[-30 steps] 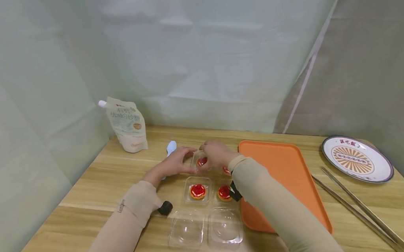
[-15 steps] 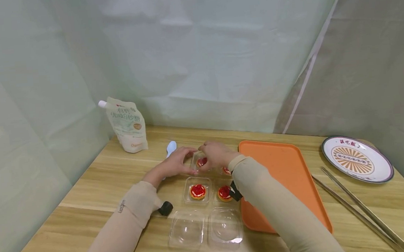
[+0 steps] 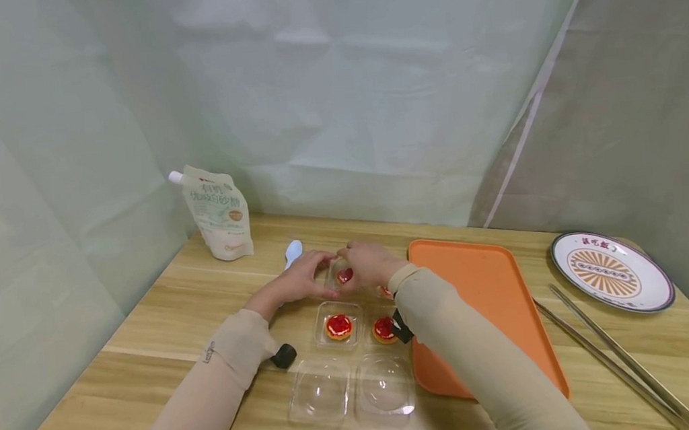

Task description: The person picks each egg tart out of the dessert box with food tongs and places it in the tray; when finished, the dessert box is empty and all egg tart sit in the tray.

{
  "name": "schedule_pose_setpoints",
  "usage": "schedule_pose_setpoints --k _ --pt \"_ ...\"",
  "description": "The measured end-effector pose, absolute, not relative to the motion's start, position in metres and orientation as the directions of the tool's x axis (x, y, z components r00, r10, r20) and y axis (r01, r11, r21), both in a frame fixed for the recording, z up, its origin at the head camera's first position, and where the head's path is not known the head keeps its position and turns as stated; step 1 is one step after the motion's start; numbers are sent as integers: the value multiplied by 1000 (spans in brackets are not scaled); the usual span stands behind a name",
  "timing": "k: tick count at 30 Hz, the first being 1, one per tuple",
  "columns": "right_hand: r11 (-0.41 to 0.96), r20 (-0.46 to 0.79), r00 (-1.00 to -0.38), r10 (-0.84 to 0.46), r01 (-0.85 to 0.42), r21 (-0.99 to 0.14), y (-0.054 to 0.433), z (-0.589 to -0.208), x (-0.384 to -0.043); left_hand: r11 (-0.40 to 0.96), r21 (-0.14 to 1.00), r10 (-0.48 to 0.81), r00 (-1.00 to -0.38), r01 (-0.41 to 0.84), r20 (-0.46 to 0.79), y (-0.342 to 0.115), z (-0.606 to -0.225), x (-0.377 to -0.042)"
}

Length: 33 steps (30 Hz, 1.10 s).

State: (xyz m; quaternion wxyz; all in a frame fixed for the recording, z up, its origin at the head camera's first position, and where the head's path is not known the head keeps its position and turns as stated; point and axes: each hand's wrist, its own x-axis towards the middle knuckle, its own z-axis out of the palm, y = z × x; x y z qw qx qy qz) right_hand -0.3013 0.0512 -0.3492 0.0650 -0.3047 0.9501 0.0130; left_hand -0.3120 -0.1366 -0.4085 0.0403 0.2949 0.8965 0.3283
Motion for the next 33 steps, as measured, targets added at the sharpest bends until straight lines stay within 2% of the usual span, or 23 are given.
schedule_pose_setpoints --k 9,23,33 --pt "808 -132 -798 -588 -588 -45 52 -347 -301 608 600 548 -821 521 158 -135 -413 -314" --pt "815 -137 -803 -579 -574 -78 53 -348 -302 612 606 547 -826 508 140 -135 -412 -312" --pt "784 -104 -780 -617 -597 -168 59 -344 -301 619 584 557 -818 526 145 -135 -410 -310"
